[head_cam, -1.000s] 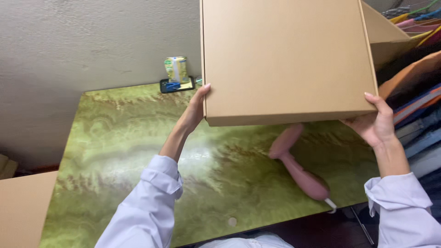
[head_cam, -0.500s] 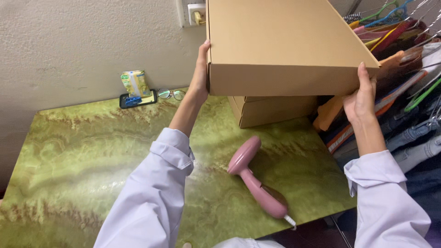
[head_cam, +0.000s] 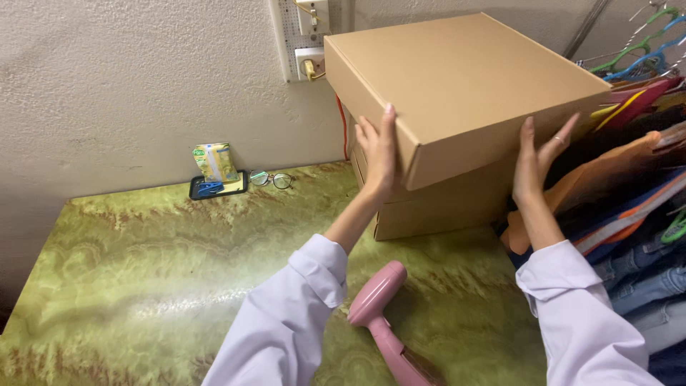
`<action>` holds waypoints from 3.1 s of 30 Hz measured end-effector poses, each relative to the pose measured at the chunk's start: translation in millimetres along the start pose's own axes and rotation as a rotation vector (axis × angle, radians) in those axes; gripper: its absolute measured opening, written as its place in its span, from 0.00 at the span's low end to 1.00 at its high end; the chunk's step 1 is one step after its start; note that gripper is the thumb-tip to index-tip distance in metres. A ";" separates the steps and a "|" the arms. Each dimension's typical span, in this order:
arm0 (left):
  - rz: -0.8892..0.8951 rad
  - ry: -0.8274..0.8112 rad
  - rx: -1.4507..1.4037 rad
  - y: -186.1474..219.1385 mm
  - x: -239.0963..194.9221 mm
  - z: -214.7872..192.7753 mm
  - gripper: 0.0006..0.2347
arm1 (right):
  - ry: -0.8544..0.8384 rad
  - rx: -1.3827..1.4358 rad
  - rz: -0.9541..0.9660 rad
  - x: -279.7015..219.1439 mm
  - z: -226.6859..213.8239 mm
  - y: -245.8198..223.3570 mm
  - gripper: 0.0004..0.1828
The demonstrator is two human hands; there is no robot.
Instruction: The person packs a black t-shirt in a plastic bag into a cardboard box, closes the box, and places it on a stack. They then open another box, remove a black t-shirt from its plastic bag, and hang it on a blue hanger on a clothing rack.
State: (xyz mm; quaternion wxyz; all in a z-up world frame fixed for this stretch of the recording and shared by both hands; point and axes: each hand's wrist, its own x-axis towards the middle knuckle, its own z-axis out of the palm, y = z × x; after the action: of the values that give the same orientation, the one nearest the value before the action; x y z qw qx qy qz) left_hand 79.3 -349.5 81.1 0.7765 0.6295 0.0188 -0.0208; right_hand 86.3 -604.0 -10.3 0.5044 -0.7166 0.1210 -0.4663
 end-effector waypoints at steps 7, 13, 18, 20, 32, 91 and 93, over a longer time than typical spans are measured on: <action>0.223 -0.017 -0.008 -26.2 15.2 27.9 0.42 | -0.161 -0.003 -0.212 -33.9 33.0 -29.9 0.36; 0.337 -0.067 0.047 -25.2 7.3 20.5 0.42 | -0.161 -0.110 -0.601 -62.7 52.3 -56.9 0.56; 0.427 -0.099 0.061 -11.3 -7.2 20.1 0.39 | -0.139 -0.157 -0.752 -68.7 59.6 -60.9 0.60; 0.454 -0.051 -0.064 -11.0 -8.6 24.4 0.33 | -0.097 -0.203 -0.963 -71.6 63.0 -56.3 0.59; 0.418 -0.205 -0.103 -28.9 68.9 -1.5 0.29 | -0.241 -0.307 -0.834 -60.6 69.4 -39.0 0.37; 0.176 1.134 0.320 -136.5 -347.7 -930.6 0.06 | -1.840 0.375 0.138 -777.2 405.2 -373.3 0.12; 0.153 1.159 0.302 -134.8 -347.8 -956.4 0.06 | -1.861 0.348 0.133 -799.4 430.0 -381.2 0.12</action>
State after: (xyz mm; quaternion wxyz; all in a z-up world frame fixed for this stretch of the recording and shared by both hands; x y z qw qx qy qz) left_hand -278.4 561.4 -229.1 0.5413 0.6410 0.3903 0.3792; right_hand -115.4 349.0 -152.7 0.5235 -0.7073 -0.3601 0.3099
